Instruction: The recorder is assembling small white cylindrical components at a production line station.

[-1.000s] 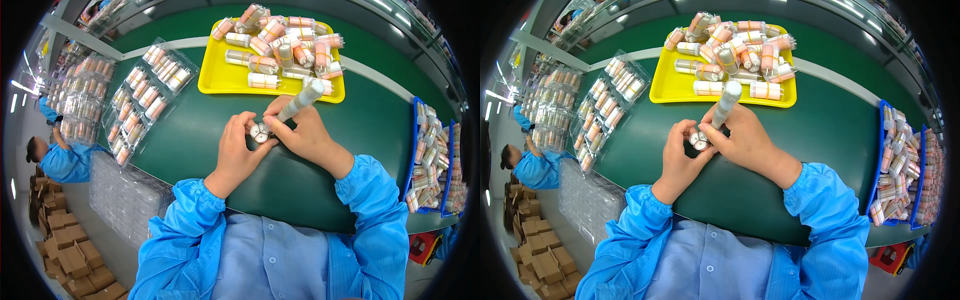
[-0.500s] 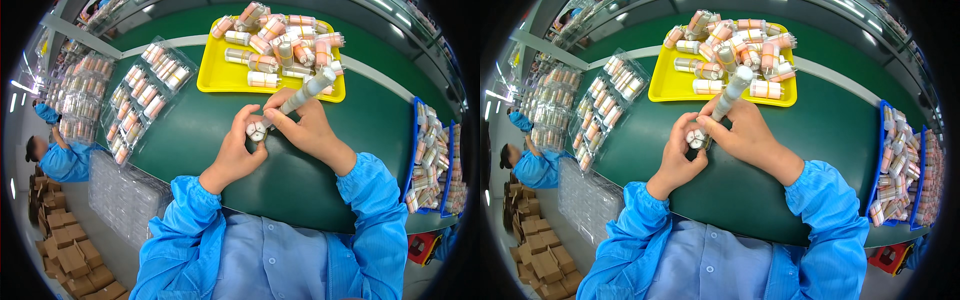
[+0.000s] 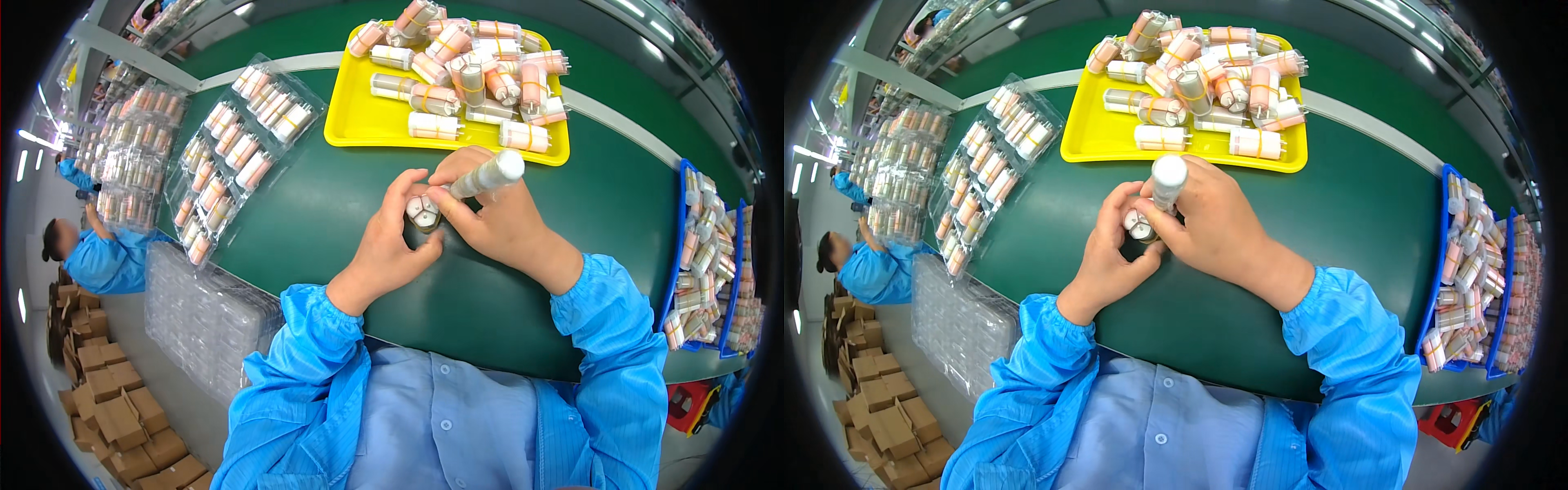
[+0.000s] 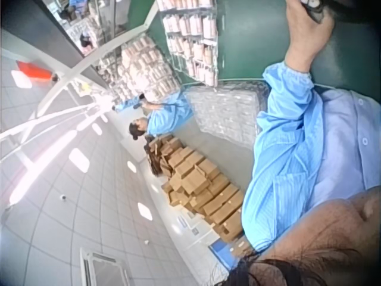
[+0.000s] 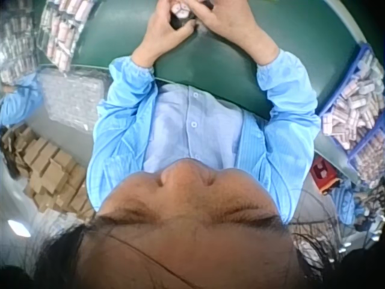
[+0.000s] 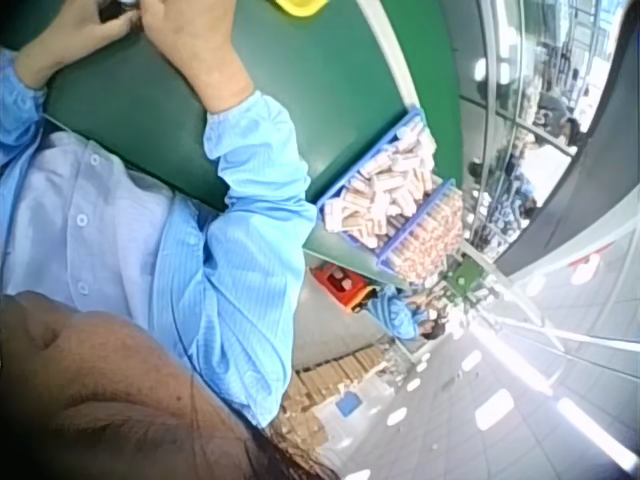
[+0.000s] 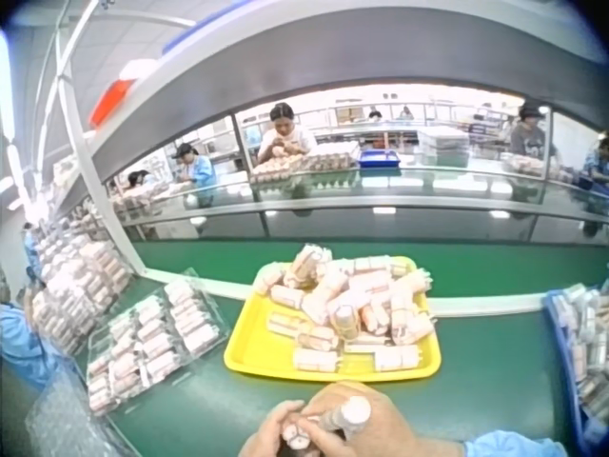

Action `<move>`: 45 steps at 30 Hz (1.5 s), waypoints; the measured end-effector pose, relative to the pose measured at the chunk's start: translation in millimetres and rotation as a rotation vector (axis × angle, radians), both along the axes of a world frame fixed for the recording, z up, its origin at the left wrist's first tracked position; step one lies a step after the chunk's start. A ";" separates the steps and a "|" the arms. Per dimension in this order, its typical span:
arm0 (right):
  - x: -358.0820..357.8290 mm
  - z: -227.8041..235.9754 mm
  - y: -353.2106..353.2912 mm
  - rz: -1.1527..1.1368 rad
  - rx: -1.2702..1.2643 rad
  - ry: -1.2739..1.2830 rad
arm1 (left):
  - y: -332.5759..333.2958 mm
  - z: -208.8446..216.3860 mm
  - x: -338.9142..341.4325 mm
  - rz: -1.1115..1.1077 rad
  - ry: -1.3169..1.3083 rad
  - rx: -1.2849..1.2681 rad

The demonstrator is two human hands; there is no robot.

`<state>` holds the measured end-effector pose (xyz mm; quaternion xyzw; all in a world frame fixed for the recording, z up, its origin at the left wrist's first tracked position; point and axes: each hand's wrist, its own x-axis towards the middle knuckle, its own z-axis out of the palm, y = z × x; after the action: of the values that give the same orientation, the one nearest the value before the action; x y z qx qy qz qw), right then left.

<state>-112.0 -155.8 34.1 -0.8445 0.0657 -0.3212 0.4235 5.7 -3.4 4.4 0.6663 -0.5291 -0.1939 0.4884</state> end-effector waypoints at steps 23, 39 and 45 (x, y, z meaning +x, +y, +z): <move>-2.4 -34.4 -5.3 -0.105 0.169 0.056 | 66.3 43.6 121.6 0.128 0.710 -0.175; 0.8 -34.4 1.7 -0.067 0.121 0.002 | 193.6 37.5 344.3 0.910 -1.059 0.379; -1.8 -32.5 -0.5 -0.050 0.134 0.004 | -9.5 56.9 229.3 0.441 -0.783 -0.118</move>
<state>-113.8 -156.3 1.6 -0.8130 0.1091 -0.3251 0.4707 235.1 -12.9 61.3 0.7572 -0.5297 0.2116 0.3182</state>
